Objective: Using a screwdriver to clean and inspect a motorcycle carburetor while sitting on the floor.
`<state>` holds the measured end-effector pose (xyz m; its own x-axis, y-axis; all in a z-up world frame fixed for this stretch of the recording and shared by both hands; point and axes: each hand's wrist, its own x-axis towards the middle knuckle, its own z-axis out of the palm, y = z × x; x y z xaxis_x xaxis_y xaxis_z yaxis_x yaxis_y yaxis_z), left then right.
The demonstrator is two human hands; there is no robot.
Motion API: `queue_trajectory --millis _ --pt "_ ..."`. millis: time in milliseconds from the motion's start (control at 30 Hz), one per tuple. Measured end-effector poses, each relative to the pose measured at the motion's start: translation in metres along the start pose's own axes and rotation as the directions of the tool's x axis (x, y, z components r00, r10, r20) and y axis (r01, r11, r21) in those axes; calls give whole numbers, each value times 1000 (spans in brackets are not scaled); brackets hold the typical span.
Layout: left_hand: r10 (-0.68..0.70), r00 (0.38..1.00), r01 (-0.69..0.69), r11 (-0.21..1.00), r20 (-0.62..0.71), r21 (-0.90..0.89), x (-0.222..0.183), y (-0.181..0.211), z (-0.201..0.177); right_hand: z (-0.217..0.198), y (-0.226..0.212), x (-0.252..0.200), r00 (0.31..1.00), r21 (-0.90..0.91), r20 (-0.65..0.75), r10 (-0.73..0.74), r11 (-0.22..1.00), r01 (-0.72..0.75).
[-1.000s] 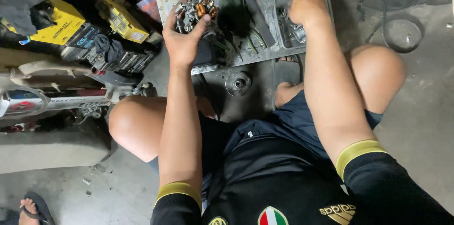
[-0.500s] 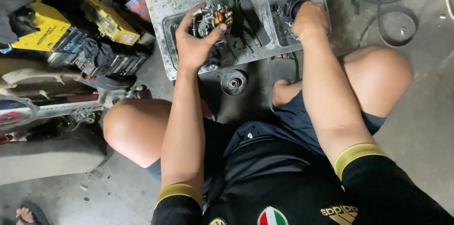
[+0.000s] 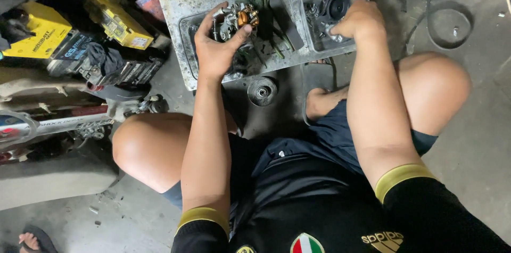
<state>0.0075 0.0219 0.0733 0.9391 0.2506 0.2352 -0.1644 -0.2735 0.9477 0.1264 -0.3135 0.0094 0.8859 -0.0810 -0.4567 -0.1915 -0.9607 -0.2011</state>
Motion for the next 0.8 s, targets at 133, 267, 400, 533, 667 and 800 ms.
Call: queue_trajectory --millis 133,267,400,533,667,800 --pt "-15 1000 15 1000 -2 -2 0 -1 -1 -41 3 -12 997 0 64 -40 999 40" --pt "-5 1000 5 1000 -9 -17 2 -2 -1 -65 4 -18 999 110 -40 5 994 -1" --pt "-35 999 35 999 -9 -1 2 1 -1 -74 -14 -35 992 173 -122 28 985 -7" --pt "-4 1000 4 1000 -8 3 1 -3 -1 -36 -3 -6 939 143 -317 -132 972 185" --pt "-22 1000 22 1000 3 14 0 -2 1 -8 2 14 873 97 -430 -231 949 299" --pt "-16 1000 17 998 20 -59 -1 -1 1 0 -3 17 925 128 -339 -173 965 228"
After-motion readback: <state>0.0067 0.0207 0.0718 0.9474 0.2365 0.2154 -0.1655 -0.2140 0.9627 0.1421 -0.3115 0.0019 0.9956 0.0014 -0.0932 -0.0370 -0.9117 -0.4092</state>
